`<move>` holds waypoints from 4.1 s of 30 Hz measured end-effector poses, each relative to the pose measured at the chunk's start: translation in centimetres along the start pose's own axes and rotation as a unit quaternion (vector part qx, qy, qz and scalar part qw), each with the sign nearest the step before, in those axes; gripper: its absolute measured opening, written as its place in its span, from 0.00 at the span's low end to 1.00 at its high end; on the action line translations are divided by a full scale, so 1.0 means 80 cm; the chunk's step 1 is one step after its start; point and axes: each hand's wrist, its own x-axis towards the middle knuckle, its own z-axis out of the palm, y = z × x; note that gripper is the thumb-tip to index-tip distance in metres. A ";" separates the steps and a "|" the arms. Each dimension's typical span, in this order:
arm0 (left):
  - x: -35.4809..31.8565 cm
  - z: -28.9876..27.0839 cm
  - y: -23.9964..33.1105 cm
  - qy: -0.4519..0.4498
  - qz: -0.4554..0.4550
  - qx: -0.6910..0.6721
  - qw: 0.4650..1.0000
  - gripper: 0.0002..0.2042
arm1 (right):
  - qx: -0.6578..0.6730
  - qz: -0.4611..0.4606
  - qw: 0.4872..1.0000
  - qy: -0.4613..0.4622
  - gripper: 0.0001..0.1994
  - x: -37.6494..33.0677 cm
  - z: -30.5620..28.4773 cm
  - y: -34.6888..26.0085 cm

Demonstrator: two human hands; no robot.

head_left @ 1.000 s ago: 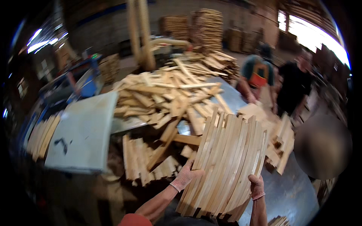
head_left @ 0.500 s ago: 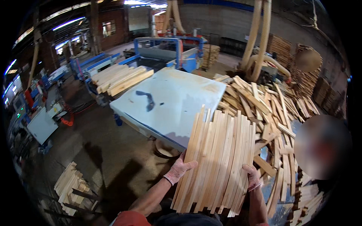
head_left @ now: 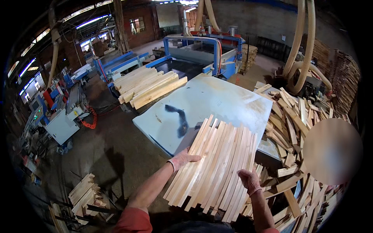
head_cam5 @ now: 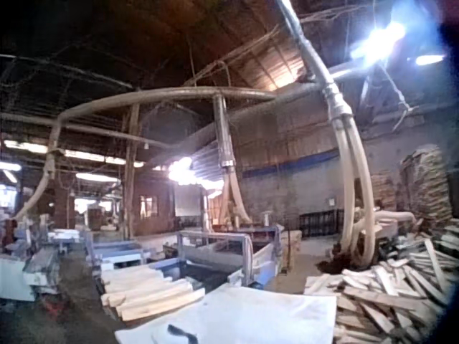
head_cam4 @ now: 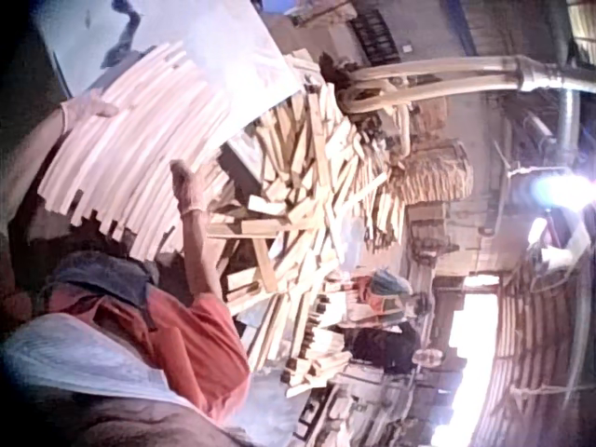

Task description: The person gathers and stacks light-colored wooden planks on a metal workbench. They repeatedly pick up bundles of planks, align them, and place them into neat piles, occasionally moving stacks to a conveyor belt area. The task involves repetitive manual handling and organizing of the wood pieces.

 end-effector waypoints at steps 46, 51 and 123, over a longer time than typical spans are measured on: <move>0.141 -0.601 0.008 -0.109 0.215 0.289 0.927 0.62 | -0.367 -0.124 0.911 0.143 0.47 0.118 0.709 0.392; 0.169 -0.643 0.040 -0.154 0.265 0.323 0.895 0.57 | -0.376 -0.248 0.859 0.245 0.50 0.264 0.701 0.437; 0.448 -1.294 0.169 0.195 0.092 0.384 0.898 0.22 | -0.745 -0.121 0.522 0.398 0.33 0.440 0.770 0.271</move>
